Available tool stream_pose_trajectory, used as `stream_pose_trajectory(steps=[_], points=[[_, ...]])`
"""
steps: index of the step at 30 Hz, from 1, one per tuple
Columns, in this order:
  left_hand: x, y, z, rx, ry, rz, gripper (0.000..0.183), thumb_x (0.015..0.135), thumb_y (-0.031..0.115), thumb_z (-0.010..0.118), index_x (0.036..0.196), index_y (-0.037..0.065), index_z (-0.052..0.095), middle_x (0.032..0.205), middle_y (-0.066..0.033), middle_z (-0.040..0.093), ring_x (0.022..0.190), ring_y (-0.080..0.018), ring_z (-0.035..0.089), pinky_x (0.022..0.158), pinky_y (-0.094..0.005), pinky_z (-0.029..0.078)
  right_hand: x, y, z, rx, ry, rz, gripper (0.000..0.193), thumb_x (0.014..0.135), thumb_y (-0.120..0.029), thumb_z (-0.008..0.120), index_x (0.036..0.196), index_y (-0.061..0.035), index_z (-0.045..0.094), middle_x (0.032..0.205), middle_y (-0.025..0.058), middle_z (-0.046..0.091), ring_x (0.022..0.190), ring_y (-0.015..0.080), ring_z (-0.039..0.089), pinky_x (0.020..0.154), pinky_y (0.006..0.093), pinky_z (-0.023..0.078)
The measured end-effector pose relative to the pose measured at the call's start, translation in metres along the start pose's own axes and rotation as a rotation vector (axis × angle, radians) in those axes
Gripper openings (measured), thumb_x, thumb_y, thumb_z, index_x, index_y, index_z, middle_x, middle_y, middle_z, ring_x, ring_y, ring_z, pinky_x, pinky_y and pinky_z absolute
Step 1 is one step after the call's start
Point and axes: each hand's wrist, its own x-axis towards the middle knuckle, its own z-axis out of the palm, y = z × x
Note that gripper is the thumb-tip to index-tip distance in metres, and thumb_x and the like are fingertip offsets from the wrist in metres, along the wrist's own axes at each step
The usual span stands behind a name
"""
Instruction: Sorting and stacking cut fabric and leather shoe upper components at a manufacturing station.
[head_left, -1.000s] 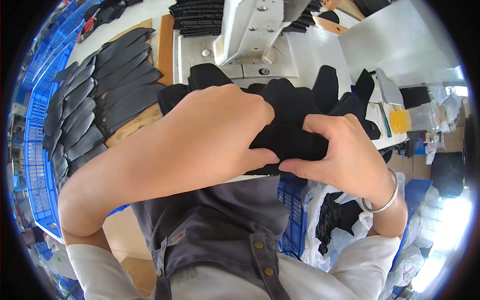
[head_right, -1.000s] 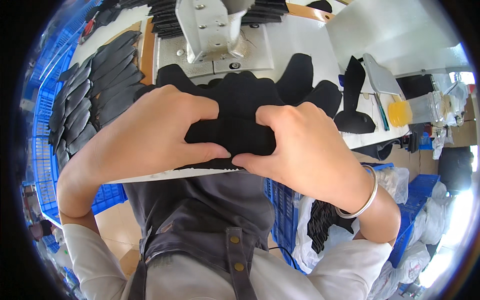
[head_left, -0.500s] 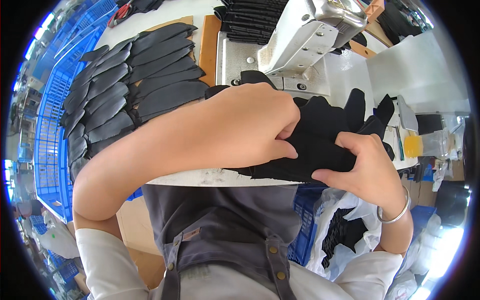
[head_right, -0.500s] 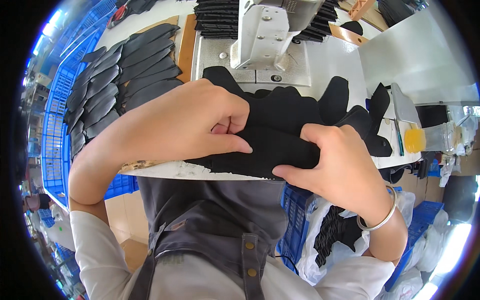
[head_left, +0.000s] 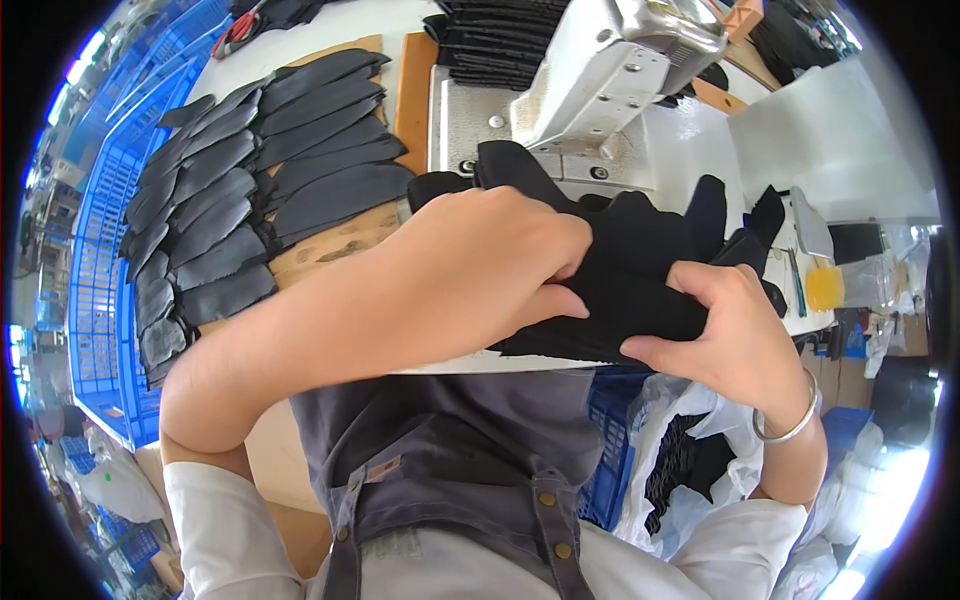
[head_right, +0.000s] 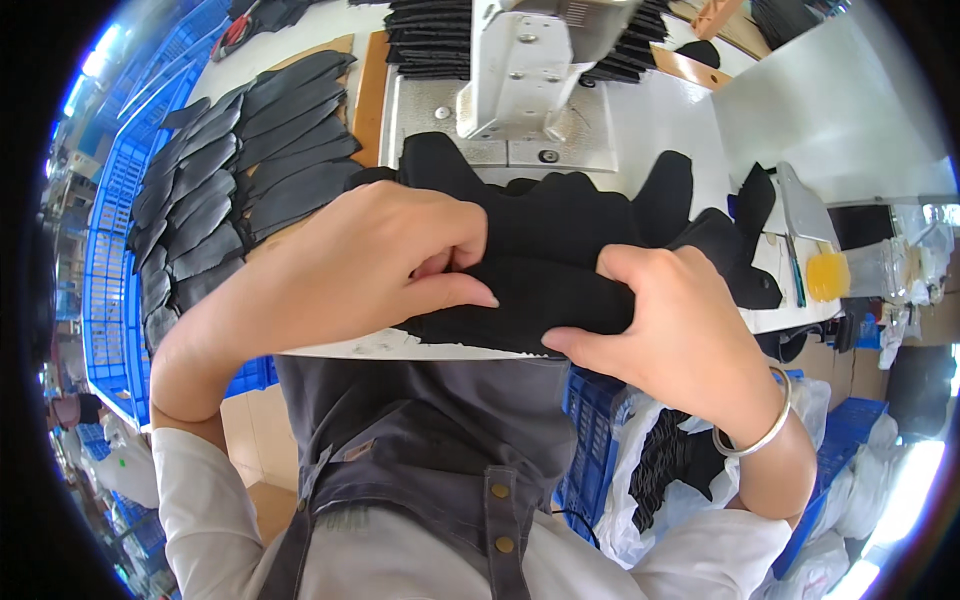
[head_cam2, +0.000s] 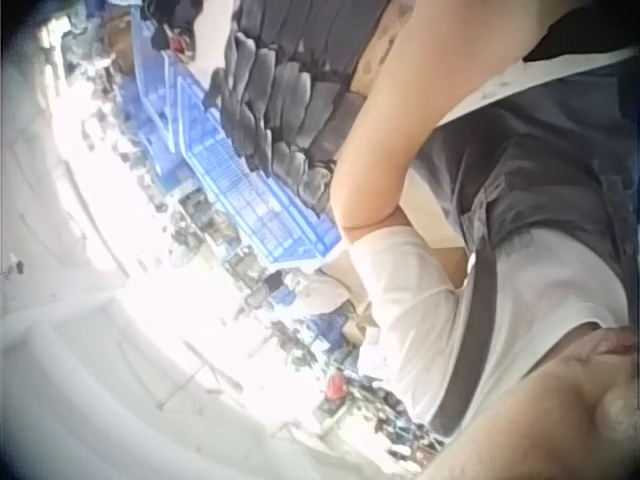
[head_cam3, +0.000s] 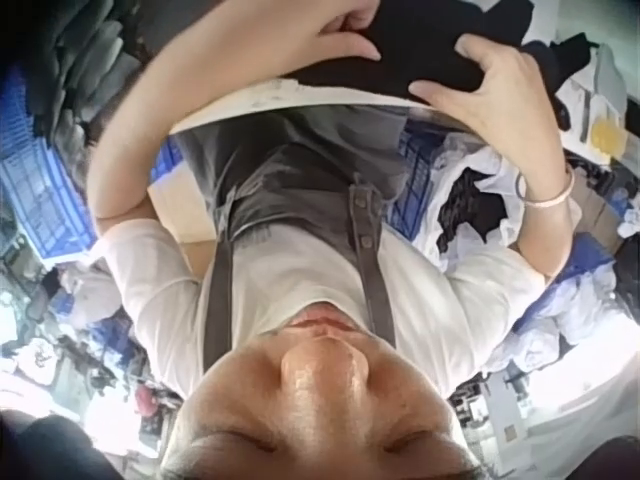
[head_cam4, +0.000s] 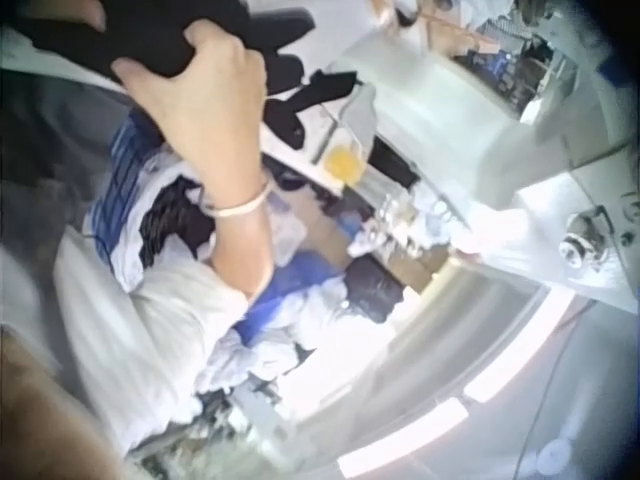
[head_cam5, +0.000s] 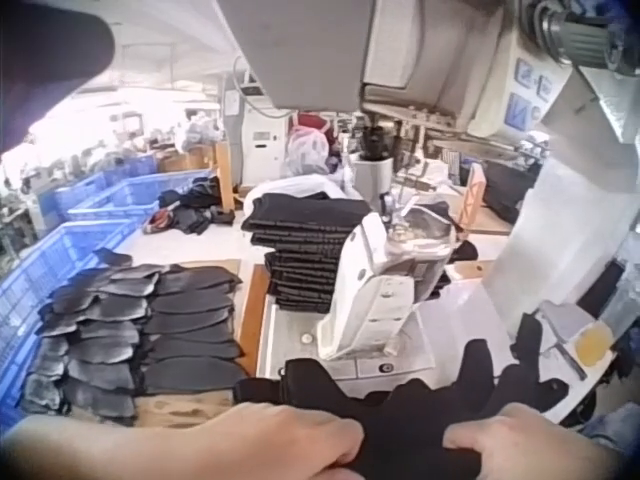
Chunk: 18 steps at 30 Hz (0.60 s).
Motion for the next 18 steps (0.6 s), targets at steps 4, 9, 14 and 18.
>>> stream_pose_trajectory(steps=[4, 9, 14, 18], points=[[-0.015, 0.013, 0.021, 0.294, 0.408, 0.070, 0.039, 0.069, 0.013, 0.075, 0.103, 0.004, 0.058, 0.101, -0.0111, 0.055, 0.088, -0.0315, 0.055, 0.075, -0.0389, 0.044, 0.003, -0.001, -0.004, -0.055, -0.060, 0.034, 0.046, 0.065, -0.034, 0.080, 0.082, 0.0058, 0.064, 0.067, 0.0238, 0.060, 0.066, 0.0390, 0.062, 0.061, 0.0404, 0.049], [-0.022, 0.024, 0.045, 0.342, 0.180, 0.219, 0.077, 0.071, 0.038, 0.067, 0.133, -0.004, 0.046, 0.142, -0.0189, 0.043, 0.130, -0.0334, 0.044, 0.108, -0.0429, 0.033, 0.011, 0.014, -0.004, -0.093, -0.005, -0.148, 0.047, 0.065, -0.036, 0.081, 0.070, 0.0025, 0.053, 0.058, 0.0188, 0.051, 0.054, 0.0352, 0.052, 0.051, 0.0366, 0.040], [-0.022, 0.029, 0.063, 0.578, 0.180, 0.069, 0.089, 0.065, 0.041, 0.071, 0.137, -0.003, 0.042, 0.147, -0.0149, 0.038, 0.134, -0.0278, 0.038, 0.109, -0.0419, 0.032, 0.015, 0.017, -0.017, -0.080, -0.100, -0.117, 0.042, 0.072, -0.034, 0.077, 0.082, 0.0047, 0.064, 0.065, 0.0210, 0.060, 0.064, 0.0352, 0.063, 0.059, 0.0391, 0.049], [-0.020, 0.032, 0.063, 0.593, 0.194, 0.065, 0.091, 0.062, 0.043, 0.071, 0.136, -0.003, 0.043, 0.145, -0.0150, 0.040, 0.133, -0.0266, 0.041, 0.110, -0.0426, 0.031, -0.001, 0.039, -0.024, 0.238, -0.140, 0.068, 0.028, 0.082, -0.023, 0.072, 0.078, 0.0027, 0.063, 0.059, 0.0124, 0.060, 0.053, 0.0200, 0.059, 0.052, 0.0305, 0.045]])
